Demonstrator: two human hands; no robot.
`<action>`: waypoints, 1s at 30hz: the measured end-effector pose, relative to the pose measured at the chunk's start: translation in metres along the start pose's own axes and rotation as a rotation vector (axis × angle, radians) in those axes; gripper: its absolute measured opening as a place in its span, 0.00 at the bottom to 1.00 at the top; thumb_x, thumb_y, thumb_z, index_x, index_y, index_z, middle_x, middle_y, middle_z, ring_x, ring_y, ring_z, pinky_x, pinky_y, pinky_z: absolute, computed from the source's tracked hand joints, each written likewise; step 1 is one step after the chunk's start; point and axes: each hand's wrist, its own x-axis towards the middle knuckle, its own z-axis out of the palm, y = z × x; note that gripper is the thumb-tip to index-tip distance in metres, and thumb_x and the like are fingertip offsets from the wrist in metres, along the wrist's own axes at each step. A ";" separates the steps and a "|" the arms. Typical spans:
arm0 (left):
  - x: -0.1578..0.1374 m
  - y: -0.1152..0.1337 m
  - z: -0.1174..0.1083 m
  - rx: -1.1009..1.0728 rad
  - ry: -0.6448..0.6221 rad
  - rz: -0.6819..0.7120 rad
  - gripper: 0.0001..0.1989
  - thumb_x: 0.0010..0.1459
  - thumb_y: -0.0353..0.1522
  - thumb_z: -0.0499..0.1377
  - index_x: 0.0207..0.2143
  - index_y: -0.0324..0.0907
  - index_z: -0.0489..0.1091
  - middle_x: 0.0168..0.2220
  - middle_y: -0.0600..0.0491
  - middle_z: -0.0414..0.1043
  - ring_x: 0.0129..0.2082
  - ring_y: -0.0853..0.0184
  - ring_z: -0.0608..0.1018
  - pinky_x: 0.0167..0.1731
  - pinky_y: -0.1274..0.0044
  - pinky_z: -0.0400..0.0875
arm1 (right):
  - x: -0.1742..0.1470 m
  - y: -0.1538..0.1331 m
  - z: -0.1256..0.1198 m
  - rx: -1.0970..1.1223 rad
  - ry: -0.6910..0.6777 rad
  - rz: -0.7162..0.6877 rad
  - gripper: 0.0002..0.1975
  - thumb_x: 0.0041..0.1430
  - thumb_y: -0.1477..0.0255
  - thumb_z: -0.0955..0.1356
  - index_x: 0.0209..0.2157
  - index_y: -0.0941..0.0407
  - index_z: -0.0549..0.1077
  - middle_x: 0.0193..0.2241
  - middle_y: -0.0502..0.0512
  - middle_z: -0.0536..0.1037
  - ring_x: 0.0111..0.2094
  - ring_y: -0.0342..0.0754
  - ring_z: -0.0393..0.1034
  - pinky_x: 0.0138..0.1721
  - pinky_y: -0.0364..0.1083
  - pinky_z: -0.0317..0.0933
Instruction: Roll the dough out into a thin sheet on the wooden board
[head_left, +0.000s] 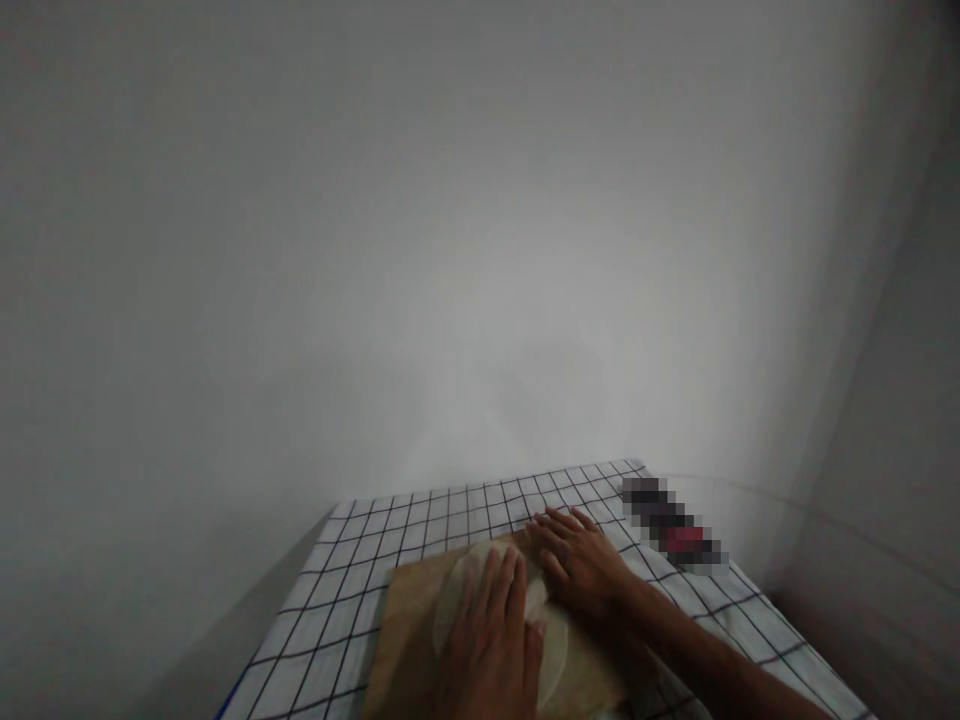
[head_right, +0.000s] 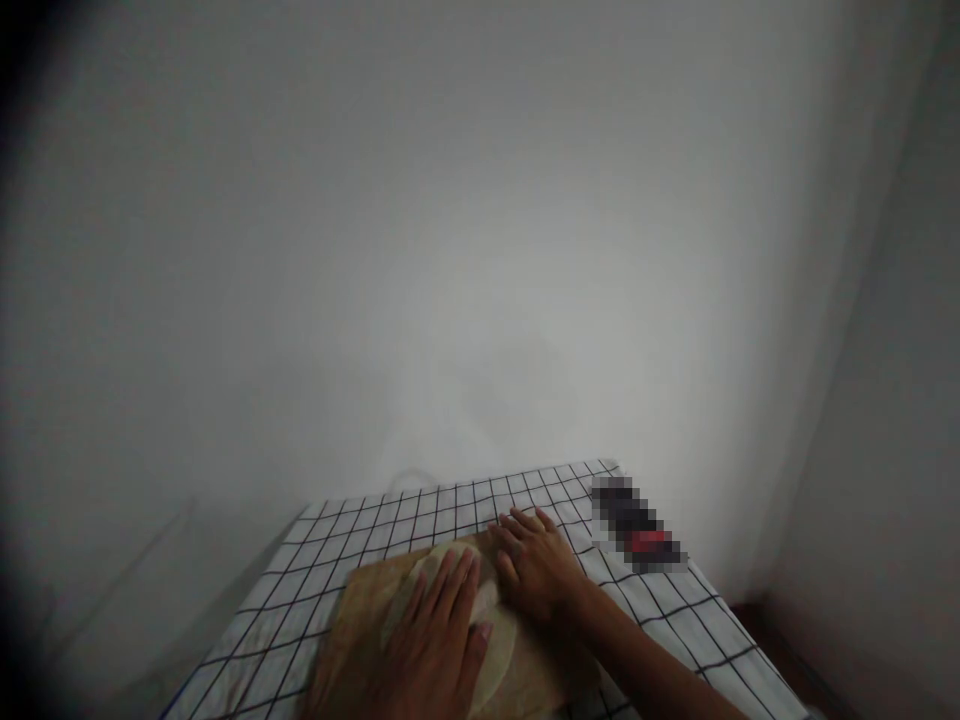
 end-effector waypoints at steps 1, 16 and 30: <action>0.001 -0.002 -0.001 0.005 0.004 -0.009 0.28 0.67 0.40 0.49 0.67 0.42 0.57 0.68 0.47 0.56 0.66 0.52 0.61 0.60 0.58 0.64 | 0.004 0.000 0.000 -0.001 -0.009 0.000 0.26 0.70 0.63 0.53 0.65 0.52 0.61 0.65 0.55 0.63 0.68 0.53 0.49 0.67 0.60 0.38; 0.018 -0.047 0.027 0.096 -0.013 -0.098 0.23 0.68 0.41 0.49 0.60 0.43 0.67 0.64 0.45 0.64 0.66 0.46 0.60 0.59 0.51 0.61 | 0.079 -0.006 -0.001 -0.019 -0.104 -0.048 0.24 0.69 0.60 0.56 0.63 0.47 0.64 0.64 0.53 0.66 0.66 0.55 0.53 0.64 0.65 0.46; 0.002 0.005 0.004 -0.066 0.074 -0.085 0.27 0.66 0.44 0.51 0.65 0.47 0.61 0.66 0.49 0.60 0.64 0.50 0.65 0.62 0.54 0.61 | -0.011 -0.013 -0.012 -0.010 0.089 0.026 0.22 0.72 0.65 0.53 0.59 0.50 0.68 0.62 0.54 0.68 0.64 0.53 0.55 0.64 0.57 0.42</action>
